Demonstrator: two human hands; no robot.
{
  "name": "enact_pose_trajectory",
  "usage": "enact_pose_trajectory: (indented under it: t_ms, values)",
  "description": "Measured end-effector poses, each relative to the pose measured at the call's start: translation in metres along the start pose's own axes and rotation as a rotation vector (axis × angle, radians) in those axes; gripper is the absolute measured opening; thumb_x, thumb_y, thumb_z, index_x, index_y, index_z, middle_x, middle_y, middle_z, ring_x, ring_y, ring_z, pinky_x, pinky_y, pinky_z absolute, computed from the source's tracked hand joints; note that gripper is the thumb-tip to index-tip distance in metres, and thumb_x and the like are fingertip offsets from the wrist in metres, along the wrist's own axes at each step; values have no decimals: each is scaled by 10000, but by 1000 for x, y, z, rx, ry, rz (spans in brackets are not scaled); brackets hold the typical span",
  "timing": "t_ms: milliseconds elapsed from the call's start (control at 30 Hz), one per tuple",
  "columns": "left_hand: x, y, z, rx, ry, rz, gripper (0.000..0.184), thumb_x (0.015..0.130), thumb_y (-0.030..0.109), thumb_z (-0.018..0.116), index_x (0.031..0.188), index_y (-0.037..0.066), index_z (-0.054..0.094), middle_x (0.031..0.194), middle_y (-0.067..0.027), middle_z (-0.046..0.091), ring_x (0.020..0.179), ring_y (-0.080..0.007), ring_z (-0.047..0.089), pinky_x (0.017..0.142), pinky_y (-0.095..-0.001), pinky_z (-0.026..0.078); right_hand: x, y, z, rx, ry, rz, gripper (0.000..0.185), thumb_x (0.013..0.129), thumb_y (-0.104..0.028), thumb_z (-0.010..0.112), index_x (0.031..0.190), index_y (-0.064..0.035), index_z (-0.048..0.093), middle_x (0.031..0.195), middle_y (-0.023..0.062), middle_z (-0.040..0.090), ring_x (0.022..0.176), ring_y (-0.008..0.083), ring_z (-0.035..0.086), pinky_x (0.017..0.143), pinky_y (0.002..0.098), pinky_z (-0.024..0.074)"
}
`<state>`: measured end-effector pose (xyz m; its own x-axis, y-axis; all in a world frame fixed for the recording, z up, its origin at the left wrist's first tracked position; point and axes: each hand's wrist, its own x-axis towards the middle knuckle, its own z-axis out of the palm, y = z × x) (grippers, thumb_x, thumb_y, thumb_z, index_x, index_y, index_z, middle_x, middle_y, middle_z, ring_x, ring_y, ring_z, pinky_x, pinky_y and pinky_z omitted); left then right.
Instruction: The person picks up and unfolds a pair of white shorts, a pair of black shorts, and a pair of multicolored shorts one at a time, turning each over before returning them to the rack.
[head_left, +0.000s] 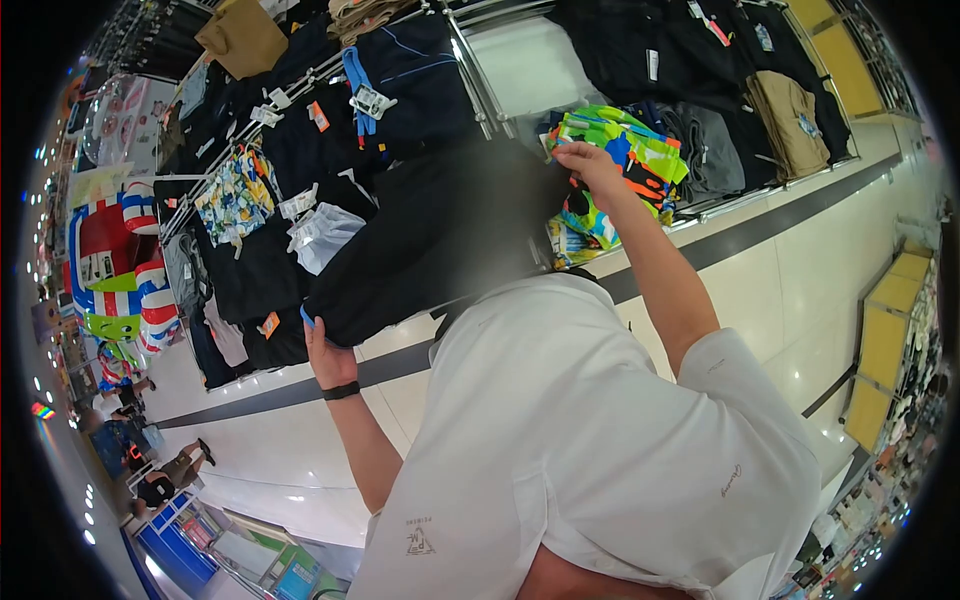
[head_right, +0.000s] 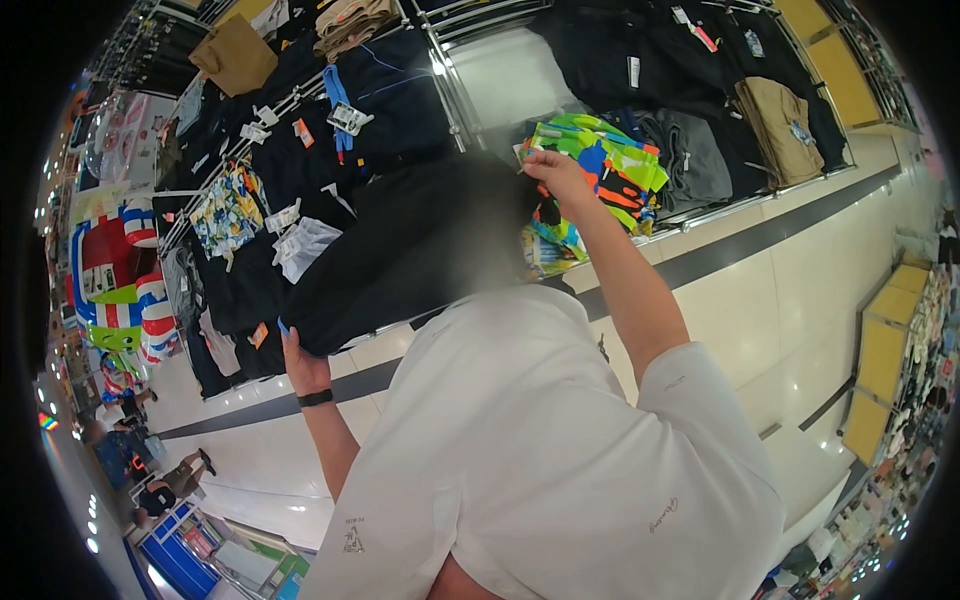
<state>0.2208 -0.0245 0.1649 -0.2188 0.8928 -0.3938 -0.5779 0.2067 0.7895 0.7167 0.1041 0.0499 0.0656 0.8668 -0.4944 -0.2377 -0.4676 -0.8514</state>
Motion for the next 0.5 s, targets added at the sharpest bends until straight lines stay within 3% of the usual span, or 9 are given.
enact_pose_trajectory:
  t_ms: [100,200,300,400,500]
  values:
    - [3,5,-3,56,-50,27,430,973,140,550,1386,86,442,1364,-91,535,1255,-252,509,1060,-451,408,2,-4,3,123,-8,14,231,870,-90,662,1093,-28,642,981,15,639,887,112,571,806,246,436]
    - [10,4,-14,105,-49,-7,419,972,151,556,1373,79,460,1344,-93,552,1248,-246,518,1066,-441,406,-7,-11,13,-7,-68,80,295,862,-92,674,1148,-33,635,1068,70,642,1010,159,580,874,275,442]
    - [21,-9,-42,149,15,-38,401,972,198,556,1350,82,490,1353,-95,552,1266,-253,507,1081,-438,383,-12,-3,26,-288,-226,12,423,837,-93,696,1251,-76,609,1227,152,589,1252,250,478,986,342,410]
    - [27,-20,-62,73,97,-98,397,969,199,558,1336,58,505,1359,-108,552,1272,-260,505,1095,-428,372,-7,8,35,-327,-226,33,427,858,-116,673,1274,-73,590,1212,103,597,1123,194,531,942,331,409]
    - [35,-26,-83,-26,153,-214,399,968,201,558,1324,28,511,1373,-124,541,1278,-271,503,1103,-424,368,2,4,46,-347,-214,64,459,852,-92,673,1299,-77,569,1217,118,594,1125,197,530,932,323,412]
